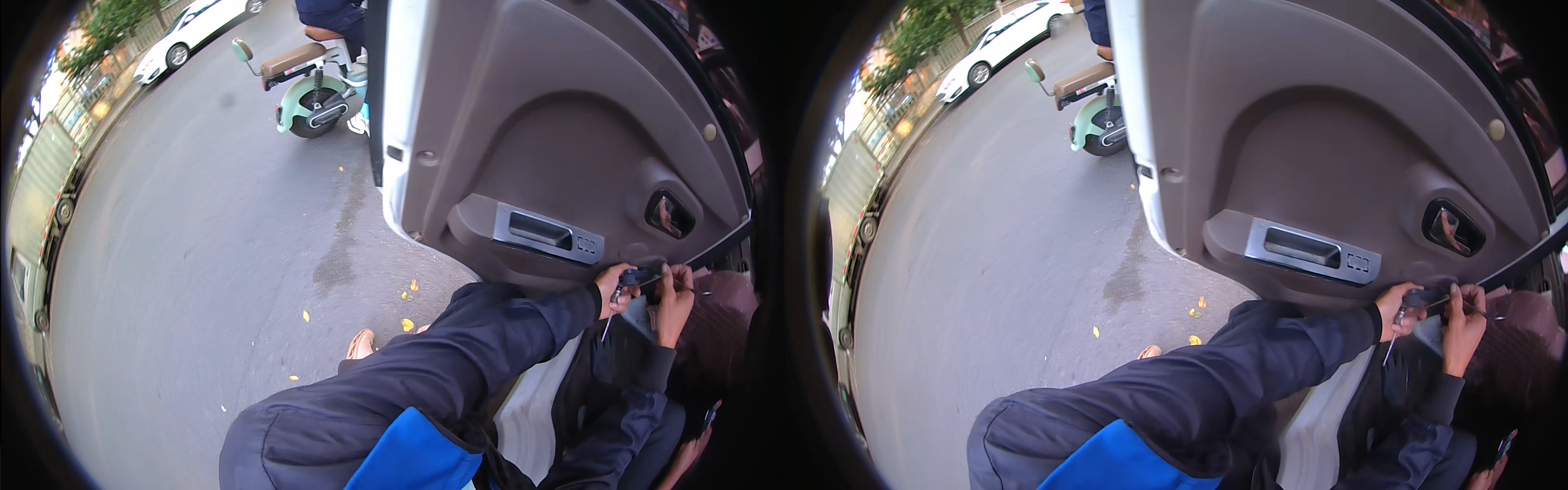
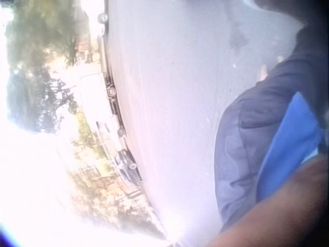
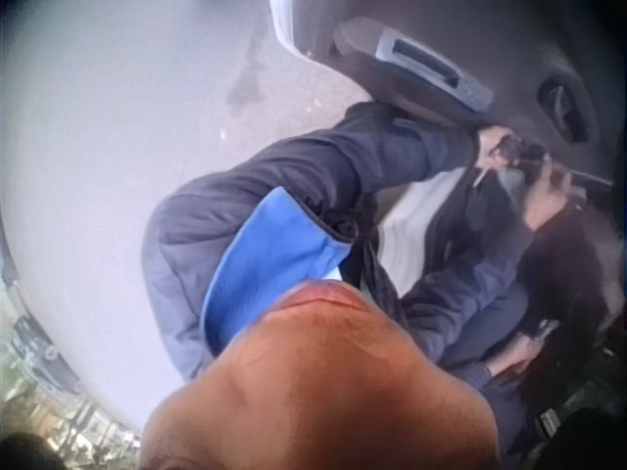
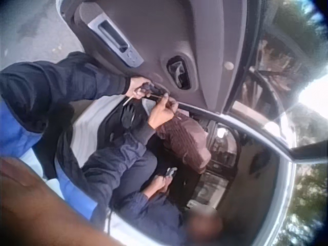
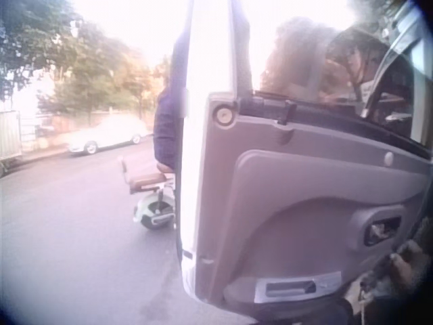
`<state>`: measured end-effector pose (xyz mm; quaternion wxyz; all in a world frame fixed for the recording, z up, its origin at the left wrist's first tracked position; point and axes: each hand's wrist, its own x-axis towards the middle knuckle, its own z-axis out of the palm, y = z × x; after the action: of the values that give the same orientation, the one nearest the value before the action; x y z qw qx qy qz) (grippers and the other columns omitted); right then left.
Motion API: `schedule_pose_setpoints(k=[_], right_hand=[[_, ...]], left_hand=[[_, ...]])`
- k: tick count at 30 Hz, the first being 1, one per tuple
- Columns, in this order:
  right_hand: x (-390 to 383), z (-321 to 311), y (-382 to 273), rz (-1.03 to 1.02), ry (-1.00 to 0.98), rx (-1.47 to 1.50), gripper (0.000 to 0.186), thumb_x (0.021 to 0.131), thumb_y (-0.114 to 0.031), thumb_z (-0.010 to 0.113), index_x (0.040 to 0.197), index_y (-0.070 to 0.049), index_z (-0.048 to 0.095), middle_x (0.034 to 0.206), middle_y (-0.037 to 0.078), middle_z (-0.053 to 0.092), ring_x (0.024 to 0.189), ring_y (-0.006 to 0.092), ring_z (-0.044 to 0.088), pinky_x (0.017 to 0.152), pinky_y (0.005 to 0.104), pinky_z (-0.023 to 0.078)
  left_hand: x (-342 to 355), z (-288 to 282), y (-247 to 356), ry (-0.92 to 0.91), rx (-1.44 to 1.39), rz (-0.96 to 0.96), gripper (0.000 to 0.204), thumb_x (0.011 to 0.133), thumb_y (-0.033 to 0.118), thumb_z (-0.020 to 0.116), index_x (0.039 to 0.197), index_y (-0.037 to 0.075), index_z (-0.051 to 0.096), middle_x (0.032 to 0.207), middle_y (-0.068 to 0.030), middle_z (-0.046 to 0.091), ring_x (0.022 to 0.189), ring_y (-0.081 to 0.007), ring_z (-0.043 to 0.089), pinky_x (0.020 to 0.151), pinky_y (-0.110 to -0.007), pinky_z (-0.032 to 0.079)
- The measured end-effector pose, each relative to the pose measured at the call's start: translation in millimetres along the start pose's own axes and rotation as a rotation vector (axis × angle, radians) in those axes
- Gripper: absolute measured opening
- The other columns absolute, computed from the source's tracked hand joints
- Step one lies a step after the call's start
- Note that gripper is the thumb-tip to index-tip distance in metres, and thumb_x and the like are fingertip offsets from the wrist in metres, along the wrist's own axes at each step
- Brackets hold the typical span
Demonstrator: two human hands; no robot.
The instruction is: The person uses a screwdriver and a thin metal tool to pry and adjust the car door lock mechanism. They repeatedly insert the tool into the lock area, manipulate it, and then use the screwdriver to remove a small cover, revealing the internal components.
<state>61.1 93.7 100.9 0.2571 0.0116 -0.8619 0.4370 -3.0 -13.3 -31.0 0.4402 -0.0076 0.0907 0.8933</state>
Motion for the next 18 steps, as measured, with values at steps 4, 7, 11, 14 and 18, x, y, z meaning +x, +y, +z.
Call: schedule_pose_setpoints(k=[4,7,11,14,18], right_hand=[[-12,-1,-10,-0.103,0.027,0.085,0.015,0.096,-0.012,0.070,0.087,-0.002,0.063,0.079,0.002,0.064,0.076,0.0092,0.059,0.070,0.0269,0.047],[12,-11,13,0.066,0.048,-0.026,0.018,0.094,-0.015,0.073,0.089,0.001,0.066,0.080,0.005,0.066,0.074,0.0088,0.059,0.068,0.0285,0.048],[71,-19,35,0.047,0.037,0.205,0.020,0.096,-0.014,0.072,0.091,0.004,0.064,0.085,0.008,0.069,0.082,0.0148,0.070,0.076,0.0275,0.055],[84,-30,43,0.242,0.052,0.336,0.019,0.098,-0.013,0.070,0.095,0.003,0.063,0.089,0.012,0.071,0.087,0.0201,0.074,0.083,0.0294,0.060],[71,-33,44,0.275,0.050,0.325,0.016,0.097,-0.010,0.071,0.097,0.004,0.063,0.091,0.014,0.072,0.089,0.0212,0.074,0.085,0.0299,0.061]], left_hand=[[-12,-1,-4,-0.182,0.010,0.019,0.044,0.097,0.046,0.054,0.083,0.005,0.063,0.062,-0.0056,0.058,0.038,-0.0146,0.040,0.036,-0.030,0.030],[8,3,0,-0.243,-0.077,-0.064,0.044,0.099,0.041,0.053,0.108,0.001,0.067,0.076,-0.0046,0.065,0.047,-0.0122,0.047,0.044,-0.027,0.035],[52,23,31,-0.393,-0.116,-0.035,0.055,0.101,0.038,0.053,0.137,-0.004,0.056,0.094,-0.0067,0.065,0.054,-0.0118,0.044,0.046,-0.026,0.033],[60,25,32,-0.422,-0.100,-0.062,0.056,0.101,0.036,0.054,0.138,-0.006,0.054,0.099,-0.0068,0.065,0.057,-0.0104,0.044,0.045,-0.024,0.033],[56,18,19,-0.408,-0.179,-0.071,0.053,0.100,0.034,0.057,0.135,-0.006,0.054,0.103,-0.0067,0.064,0.059,-0.0103,0.044,0.044,-0.023,0.033]])
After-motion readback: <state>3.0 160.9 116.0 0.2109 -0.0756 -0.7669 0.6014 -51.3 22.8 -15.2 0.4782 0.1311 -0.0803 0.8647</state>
